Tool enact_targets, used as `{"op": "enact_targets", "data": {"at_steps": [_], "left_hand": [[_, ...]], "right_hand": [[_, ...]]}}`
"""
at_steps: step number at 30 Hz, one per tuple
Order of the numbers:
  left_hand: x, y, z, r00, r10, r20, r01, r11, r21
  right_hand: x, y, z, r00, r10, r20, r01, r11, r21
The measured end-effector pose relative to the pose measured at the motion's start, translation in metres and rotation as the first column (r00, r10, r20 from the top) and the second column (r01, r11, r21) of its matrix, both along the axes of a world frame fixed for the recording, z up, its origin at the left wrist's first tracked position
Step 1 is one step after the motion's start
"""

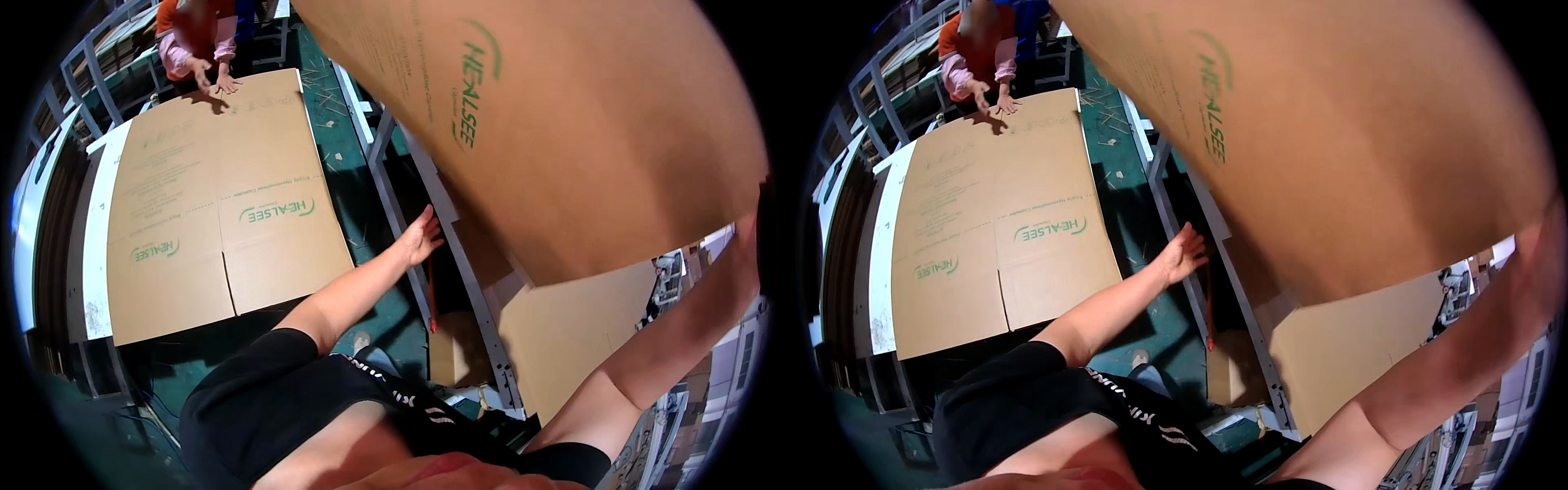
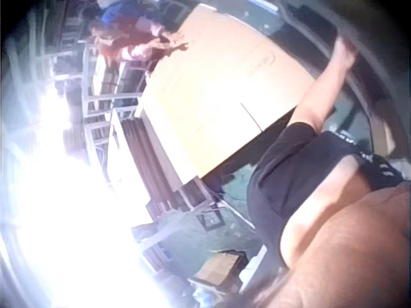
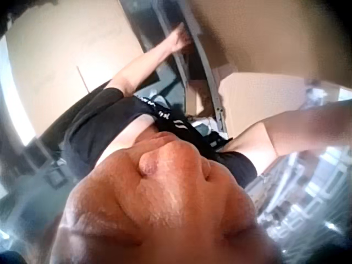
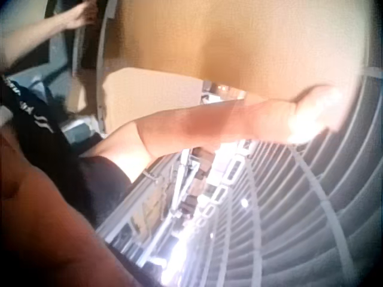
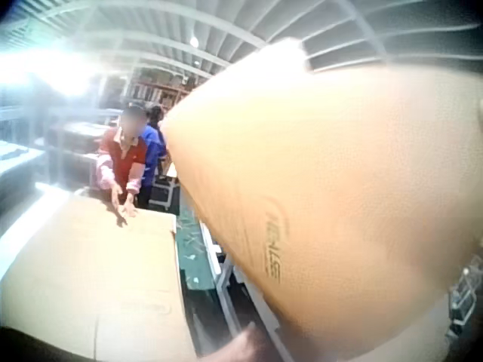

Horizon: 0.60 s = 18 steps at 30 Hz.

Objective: The person assembles flat cardboard sheets into boxes by folding the flaps and tucking the tabs into slots. They work on a green conveyor belt, repeatedly folding the sides and securing the structure by hand.

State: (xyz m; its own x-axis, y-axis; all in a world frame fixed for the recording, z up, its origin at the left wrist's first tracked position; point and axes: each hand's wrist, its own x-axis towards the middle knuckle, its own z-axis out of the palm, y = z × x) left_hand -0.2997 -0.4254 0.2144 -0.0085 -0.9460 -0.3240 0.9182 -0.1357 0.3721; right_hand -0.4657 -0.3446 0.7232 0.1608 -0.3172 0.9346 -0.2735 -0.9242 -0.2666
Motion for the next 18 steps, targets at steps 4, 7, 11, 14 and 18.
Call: {"op": "enact_targets", "data": {"at_steps": [4,7,11,14,18], "left_hand": [[-0.018,0.01,-0.022,0.956,-0.015,-0.293,-0.082,0.946,-0.314],[0.017,0.022,-0.079,0.98,0.197,-0.025,-0.198,0.977,-0.074],[0.063,0.033,-0.1,0.937,0.269,0.223,-0.299,0.948,0.112],[0.108,0.056,-0.104,0.879,0.304,0.366,-0.382,0.91,0.163],[0.153,0.104,-0.084,0.857,0.305,0.416,-0.403,0.899,0.17]], "right_hand": [[-0.081,-0.146,0.009,0.986,-0.054,0.158,-0.02,0.903,0.43],[-0.134,-0.291,-0.127,0.939,-0.14,0.315,-0.051,0.848,0.528],[-0.15,-0.366,-0.321,0.839,-0.452,0.302,0.058,0.627,0.777],[-0.145,-0.398,-0.461,0.791,-0.49,0.367,-0.144,0.433,0.89],[-0.163,-0.4,-0.644,0.813,-0.503,0.294,-0.193,0.242,0.951]]}}
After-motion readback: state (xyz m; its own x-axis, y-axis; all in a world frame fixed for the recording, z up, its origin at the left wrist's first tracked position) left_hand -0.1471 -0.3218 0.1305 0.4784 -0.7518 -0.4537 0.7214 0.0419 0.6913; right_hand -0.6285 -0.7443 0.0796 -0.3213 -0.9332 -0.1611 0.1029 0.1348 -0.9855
